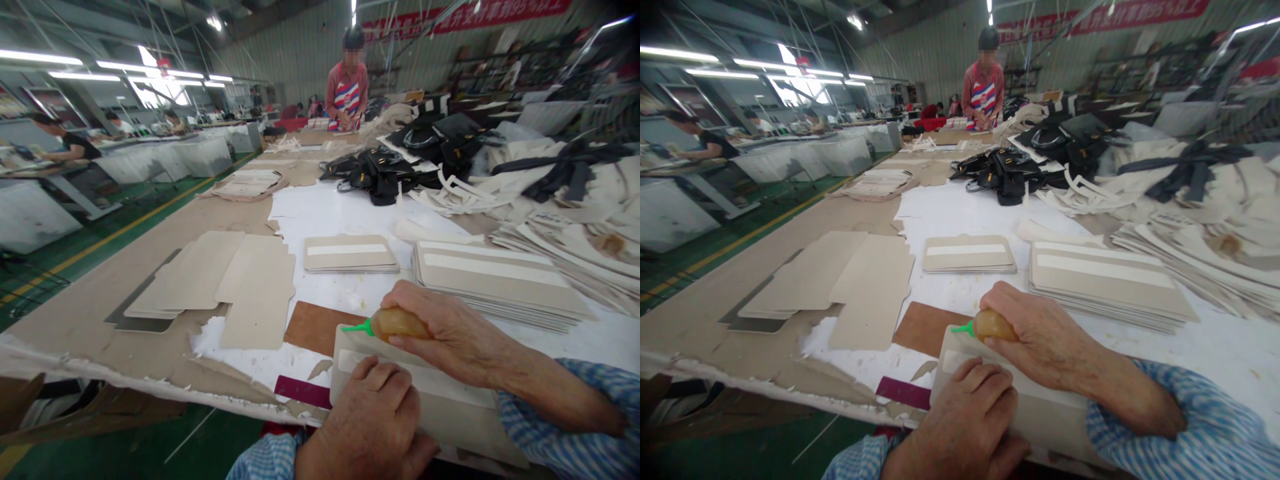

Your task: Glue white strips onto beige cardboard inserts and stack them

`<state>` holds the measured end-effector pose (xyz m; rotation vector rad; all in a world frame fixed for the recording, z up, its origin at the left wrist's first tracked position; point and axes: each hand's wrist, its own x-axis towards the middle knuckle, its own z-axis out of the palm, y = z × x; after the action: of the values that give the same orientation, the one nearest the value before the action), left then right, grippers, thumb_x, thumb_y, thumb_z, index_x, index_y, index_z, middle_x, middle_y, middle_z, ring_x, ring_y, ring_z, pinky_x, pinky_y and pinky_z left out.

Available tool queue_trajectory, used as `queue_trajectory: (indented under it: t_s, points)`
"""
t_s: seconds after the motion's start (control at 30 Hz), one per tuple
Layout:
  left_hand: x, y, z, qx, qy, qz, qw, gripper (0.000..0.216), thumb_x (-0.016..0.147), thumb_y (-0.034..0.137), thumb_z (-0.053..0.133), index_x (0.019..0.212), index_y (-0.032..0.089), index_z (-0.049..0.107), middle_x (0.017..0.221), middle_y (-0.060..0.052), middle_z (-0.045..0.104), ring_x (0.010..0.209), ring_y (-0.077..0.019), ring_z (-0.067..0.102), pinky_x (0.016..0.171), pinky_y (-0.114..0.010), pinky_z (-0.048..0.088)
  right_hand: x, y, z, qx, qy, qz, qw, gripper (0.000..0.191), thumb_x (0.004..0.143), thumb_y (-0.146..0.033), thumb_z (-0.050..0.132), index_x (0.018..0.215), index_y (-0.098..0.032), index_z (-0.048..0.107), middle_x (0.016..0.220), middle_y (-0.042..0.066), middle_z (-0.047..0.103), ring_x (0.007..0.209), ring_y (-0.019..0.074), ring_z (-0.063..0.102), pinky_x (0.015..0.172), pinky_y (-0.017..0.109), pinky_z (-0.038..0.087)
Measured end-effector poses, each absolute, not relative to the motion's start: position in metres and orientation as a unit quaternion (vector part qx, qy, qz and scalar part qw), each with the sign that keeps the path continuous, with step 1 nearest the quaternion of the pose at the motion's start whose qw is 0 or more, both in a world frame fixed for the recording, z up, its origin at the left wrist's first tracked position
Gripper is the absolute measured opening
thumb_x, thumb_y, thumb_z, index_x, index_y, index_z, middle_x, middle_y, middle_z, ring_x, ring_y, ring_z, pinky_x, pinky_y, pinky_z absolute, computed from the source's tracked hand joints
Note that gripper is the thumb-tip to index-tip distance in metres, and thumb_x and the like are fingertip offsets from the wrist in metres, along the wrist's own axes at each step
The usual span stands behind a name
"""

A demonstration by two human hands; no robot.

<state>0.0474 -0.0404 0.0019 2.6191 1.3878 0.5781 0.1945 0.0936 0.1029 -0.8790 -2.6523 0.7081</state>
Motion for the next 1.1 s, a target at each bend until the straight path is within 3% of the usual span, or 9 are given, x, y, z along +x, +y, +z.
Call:
queue_trajectory:
  t_s: [0.27,1.1]
  points:
    - [0.047,-0.040,0.001,0.867,0.457,0.187,0.063,0.037,0.103,0.051,0.056,0.113,0.015,0.062,0.121,-0.007,0.065,0.121,-0.0262,0.057,0.116,-0.042,0.041,0.199,0.097,0.107,-0.334,-0.909,0.237,0.076,0.018,0.090,-0.040,0.059,0.100,-0.025,0.058,0.093,0.003,0.068,0.082,0.0246,0.063,0.069,0.035,0.042]
    - [0.047,-0.042,0.005,0.856,0.472,0.197,0.070,0.038,0.104,0.049,0.056,0.121,0.016,0.061,0.131,-0.006,0.066,0.124,-0.0257,0.057,0.121,-0.043,0.036,0.226,0.101,0.114,-0.381,-0.893,0.236,0.039,0.019,0.088,-0.040,0.061,0.100,-0.026,0.060,0.095,0.002,0.066,0.087,0.0258,0.061,0.074,0.036,0.038]
